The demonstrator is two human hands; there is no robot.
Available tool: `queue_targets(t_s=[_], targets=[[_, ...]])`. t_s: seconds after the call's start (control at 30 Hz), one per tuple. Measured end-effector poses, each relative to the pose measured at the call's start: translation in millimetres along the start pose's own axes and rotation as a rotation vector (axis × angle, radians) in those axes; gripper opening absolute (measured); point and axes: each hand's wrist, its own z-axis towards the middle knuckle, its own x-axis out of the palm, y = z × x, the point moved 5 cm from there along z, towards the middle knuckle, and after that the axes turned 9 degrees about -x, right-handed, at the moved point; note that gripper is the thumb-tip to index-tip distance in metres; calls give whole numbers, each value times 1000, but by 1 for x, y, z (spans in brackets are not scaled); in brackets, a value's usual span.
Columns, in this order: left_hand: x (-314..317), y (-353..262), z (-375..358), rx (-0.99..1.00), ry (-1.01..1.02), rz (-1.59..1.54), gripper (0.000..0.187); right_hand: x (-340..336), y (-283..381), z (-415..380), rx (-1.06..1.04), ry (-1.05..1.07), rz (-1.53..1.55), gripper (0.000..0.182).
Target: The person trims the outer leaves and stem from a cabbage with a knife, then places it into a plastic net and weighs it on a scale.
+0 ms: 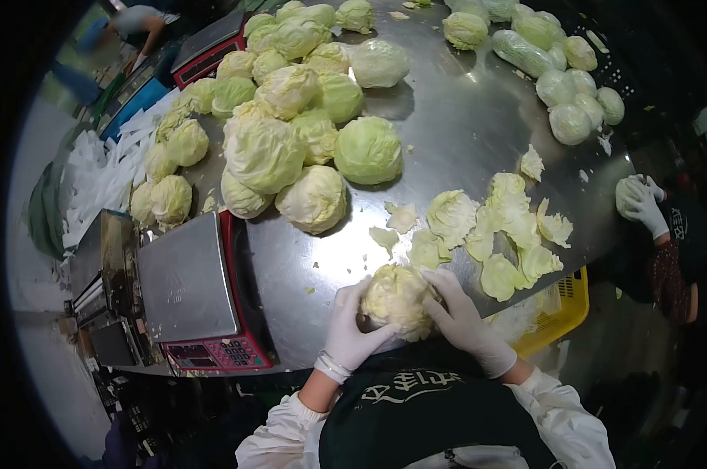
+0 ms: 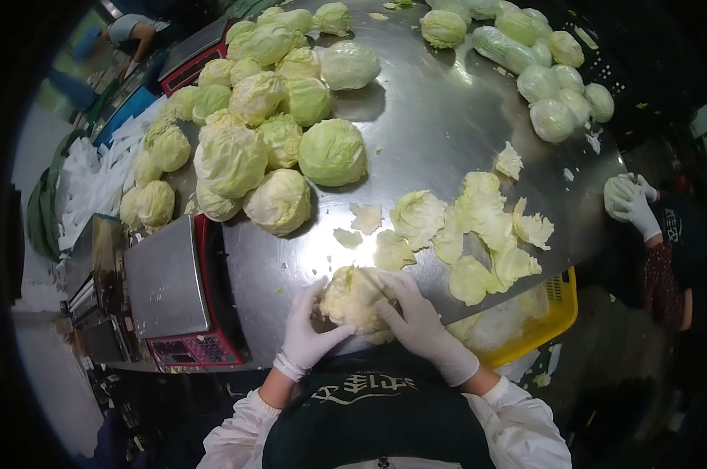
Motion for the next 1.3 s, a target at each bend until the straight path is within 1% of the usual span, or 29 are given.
queue_targets(t_s=[0.03,0.13,0.17,0.2,0.23,0.27,0.3,0.33,0.37,0.4,0.47,0.5,0.57,0.6,0.67,0.7,0.73,0.77,0.8,0.87,1.0,1.03,1.07,1.1,1.13,1.2,1.23,1.27,1.3], targets=[[4,-5,5,13,19,4,90,-4,-4,-2,-111,-90,-160,44],[25,-33,22,200,-102,319,84,-26,-21,-6,-42,-119,-79,47],[37,-33,28,223,-75,320,84,-32,-22,-11,-23,-129,-132,46],[48,-28,34,233,-61,154,82,-36,-21,-16,-10,-162,-135,46],[56,-24,37,235,-43,-11,80,-37,-17,-22,-11,-148,-159,47],[61,-24,39,252,-13,-8,80,-37,-13,-28,-12,-133,-183,48],[63,-22,42,207,-26,-42,80,-37,-10,-37,11,-101,-251,51],[64,-19,43,157,-40,-74,80,-35,-6,-41,72,-70,-211,55],[66,-20,45,155,-34,-81,84,-33,-5,-47,110,-75,-227,56],[66,-28,46,164,-7,-71,84,-30,-6,-50,146,-80,-239,58],[68,-49,44,241,-15,126,90,-28,-8,-54,202,-83,-252,59],[73,-49,44,249,14,135,90,-27,-11,-57,246,-61,-273,60],[77,-48,43,278,-17,162,96,-27,-17,-57,272,-76,-273,61],[82,-44,42,287,12,168,96,-28,-20,-55,280,-67,-285,61],[84,-34,41,255,-57,135,93,-32,-18,-47,270,-116,-311,58],[89,-34,41,260,-33,142,93,-32,-19,-44,255,-139,-311,57],[91,-34,40,237,-55,86,91,-32,-20,-42,238,-159,-311,56],[91,-33,40,212,-81,30,90,-34,-17,-40,181,-241,-340,52],[93,-31,40,213,-66,35,90,-34,-18,-38,192,-250,-335,52],[93,-27,41,172,-96,-7,86,-36,-20,-30,162,-185,-389,48],[91,-32,36,114,-121,61,88,-50,-38,-15,108,-254,-404,40],[94,-37,24,270,-122,177,89,-59,-52,-13,109,-255,-407,40],[96,-40,15,432,-127,295,91,-69,-77,-12,214,-235,-341,37],[93,-29,15,363,-100,246,94,-74,-92,-12,320,-212,-268,35],[85,-20,12,356,-107,251,94,-74,-97,-13,315,-204,-264,35],[60,11,14,258,1,93,94,-75,-103,-14,349,-268,-124,33],[44,27,5,282,84,109,94,-75,-102,-15,333,-252,-116,33],[37,29,-1,271,63,120,94,-83,-99,-22,331,-388,-110,35],[29,35,-7,135,86,-138,92,-89,-97,-29,330,-519,-100,36]])
